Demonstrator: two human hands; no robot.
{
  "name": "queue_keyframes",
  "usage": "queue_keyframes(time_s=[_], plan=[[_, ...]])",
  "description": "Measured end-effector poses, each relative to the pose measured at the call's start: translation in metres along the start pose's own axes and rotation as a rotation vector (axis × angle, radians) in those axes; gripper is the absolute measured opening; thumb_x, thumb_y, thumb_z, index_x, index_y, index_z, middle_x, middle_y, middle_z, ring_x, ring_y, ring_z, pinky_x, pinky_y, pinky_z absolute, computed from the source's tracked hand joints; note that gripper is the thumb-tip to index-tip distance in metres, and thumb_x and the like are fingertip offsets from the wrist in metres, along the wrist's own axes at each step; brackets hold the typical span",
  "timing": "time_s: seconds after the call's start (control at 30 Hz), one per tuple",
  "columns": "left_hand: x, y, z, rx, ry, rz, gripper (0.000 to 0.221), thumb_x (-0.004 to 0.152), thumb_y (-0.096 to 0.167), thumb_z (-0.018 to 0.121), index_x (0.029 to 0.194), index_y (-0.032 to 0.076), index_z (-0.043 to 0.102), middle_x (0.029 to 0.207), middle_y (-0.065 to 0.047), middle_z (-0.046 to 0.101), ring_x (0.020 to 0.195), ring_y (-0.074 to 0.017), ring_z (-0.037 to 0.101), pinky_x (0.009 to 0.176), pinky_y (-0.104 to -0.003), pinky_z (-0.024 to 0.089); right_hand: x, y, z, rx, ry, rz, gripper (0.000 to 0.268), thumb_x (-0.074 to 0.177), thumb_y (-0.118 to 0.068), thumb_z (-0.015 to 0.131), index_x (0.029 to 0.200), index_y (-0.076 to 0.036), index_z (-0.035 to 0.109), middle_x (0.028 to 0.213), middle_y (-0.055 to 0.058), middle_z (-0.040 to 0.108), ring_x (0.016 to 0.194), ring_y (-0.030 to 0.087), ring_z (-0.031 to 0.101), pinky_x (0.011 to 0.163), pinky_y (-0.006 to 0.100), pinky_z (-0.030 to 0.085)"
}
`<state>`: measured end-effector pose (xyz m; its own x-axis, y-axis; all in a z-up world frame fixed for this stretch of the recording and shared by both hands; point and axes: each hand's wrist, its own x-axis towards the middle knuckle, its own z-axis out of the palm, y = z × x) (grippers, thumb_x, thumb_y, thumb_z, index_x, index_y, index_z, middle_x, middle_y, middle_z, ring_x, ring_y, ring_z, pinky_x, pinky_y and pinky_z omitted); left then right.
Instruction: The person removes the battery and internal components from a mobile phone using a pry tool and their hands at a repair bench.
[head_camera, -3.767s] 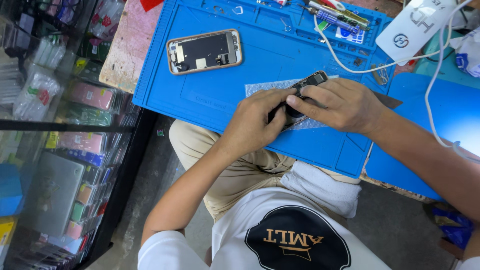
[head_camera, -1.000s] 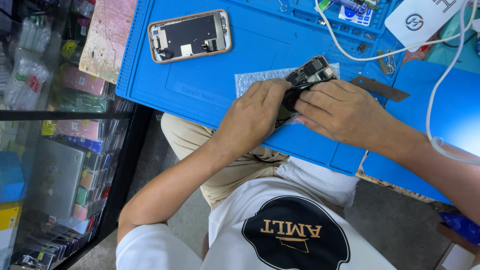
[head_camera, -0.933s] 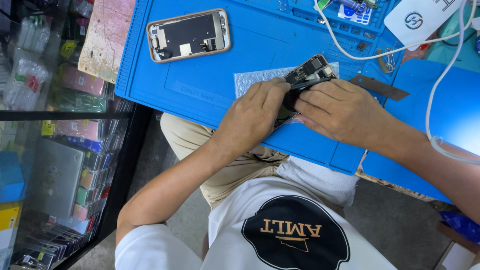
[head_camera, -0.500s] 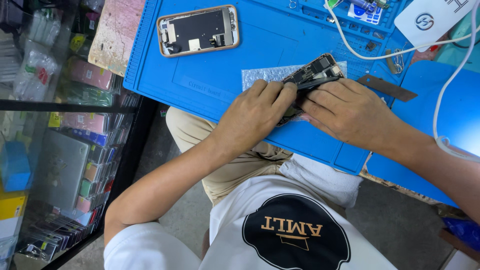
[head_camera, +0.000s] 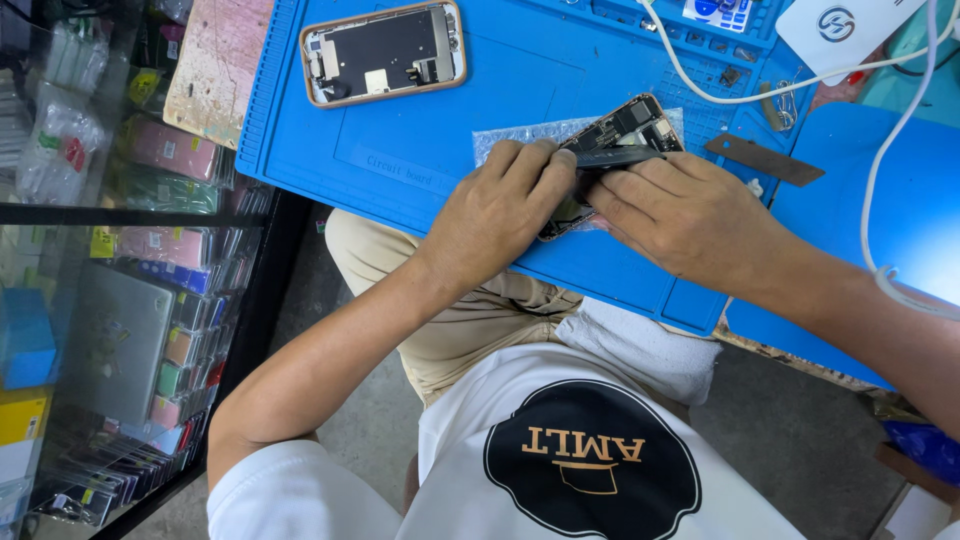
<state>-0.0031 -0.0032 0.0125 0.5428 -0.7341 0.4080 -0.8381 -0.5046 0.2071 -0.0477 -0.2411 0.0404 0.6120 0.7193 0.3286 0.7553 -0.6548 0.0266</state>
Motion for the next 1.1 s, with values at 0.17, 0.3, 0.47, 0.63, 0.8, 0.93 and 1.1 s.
queue_keyframes(time_s=[0.17, 0.3, 0.47, 0.63, 0.8, 0.93, 1.1], plan=[[0.001, 0.000, 0.002, 0.018, -0.004, -0.024, 0.030, 0.092, 0.004, 0.065, 0.120, 0.001, 0.058, 0.121, -0.011, 0.062, 0.102, -0.0243, 0.062, 0.081, -0.030, 0.060, 0.000, 0.000, 0.002, 0.005, 0.005, -0.005, 0.026, 0.091, -0.020, 0.076, 0.111, -0.003, 0.075, 0.105, 0.005, 0.072, 0.094, 0.018, 0.065, 0.082, 0.032, 0.054], [0.004, -0.001, 0.001, 0.019, -0.012, -0.031, 0.023, 0.093, 0.003, 0.065, 0.115, 0.002, 0.057, 0.117, -0.009, 0.062, 0.099, -0.0225, 0.063, 0.075, -0.029, 0.060, -0.002, 0.001, 0.002, 0.007, 0.022, -0.011, 0.026, 0.092, -0.019, 0.076, 0.112, -0.003, 0.076, 0.106, 0.006, 0.072, 0.095, 0.018, 0.066, 0.083, 0.032, 0.055], [0.006, -0.002, -0.001, 0.021, -0.011, -0.040, 0.022, 0.092, 0.002, 0.065, 0.112, 0.002, 0.056, 0.117, -0.011, 0.063, 0.100, -0.0229, 0.064, 0.073, -0.028, 0.061, -0.001, 0.000, 0.002, 0.018, 0.028, -0.002, 0.027, 0.092, -0.018, 0.075, 0.113, -0.002, 0.076, 0.107, 0.006, 0.073, 0.095, 0.018, 0.066, 0.081, 0.032, 0.054], [0.007, -0.005, 0.000, 0.024, 0.015, -0.037, 0.021, 0.093, 0.003, 0.065, 0.111, 0.002, 0.055, 0.119, -0.011, 0.063, 0.102, -0.0232, 0.065, 0.074, -0.029, 0.061, -0.002, 0.000, 0.000, -0.013, 0.021, -0.020, 0.029, 0.092, -0.018, 0.074, 0.116, -0.001, 0.076, 0.109, 0.006, 0.073, 0.097, 0.017, 0.066, 0.082, 0.031, 0.054], [0.007, -0.004, -0.001, 0.023, 0.013, -0.042, 0.019, 0.094, 0.003, 0.065, 0.109, 0.002, 0.053, 0.117, -0.012, 0.064, 0.100, -0.0235, 0.065, 0.072, -0.030, 0.061, -0.002, -0.001, -0.001, -0.067, 0.003, -0.037, 0.028, 0.092, -0.018, 0.073, 0.116, -0.004, 0.076, 0.108, 0.003, 0.073, 0.097, 0.017, 0.066, 0.081, 0.030, 0.054], [0.013, -0.003, -0.010, 0.080, -0.069, -0.081, 0.020, 0.094, 0.007, 0.069, 0.108, 0.006, 0.055, 0.102, -0.008, 0.064, 0.094, -0.0256, 0.065, 0.071, -0.039, 0.057, -0.002, -0.001, -0.001, -0.038, 0.010, -0.022, 0.028, 0.093, -0.017, 0.073, 0.117, -0.003, 0.075, 0.109, 0.004, 0.073, 0.099, 0.017, 0.066, 0.082, 0.031, 0.054], [0.021, -0.005, -0.038, -0.239, -0.167, -0.149, 0.024, 0.095, 0.023, 0.075, 0.101, 0.005, 0.060, 0.096, -0.010, 0.066, 0.090, -0.0319, 0.064, 0.072, -0.045, 0.052, -0.002, -0.003, -0.003, -0.016, -0.025, 0.005, 0.027, 0.085, -0.014, 0.073, 0.111, -0.005, 0.074, 0.105, 0.006, 0.067, 0.103, 0.022, 0.064, 0.089, 0.035, 0.055]])
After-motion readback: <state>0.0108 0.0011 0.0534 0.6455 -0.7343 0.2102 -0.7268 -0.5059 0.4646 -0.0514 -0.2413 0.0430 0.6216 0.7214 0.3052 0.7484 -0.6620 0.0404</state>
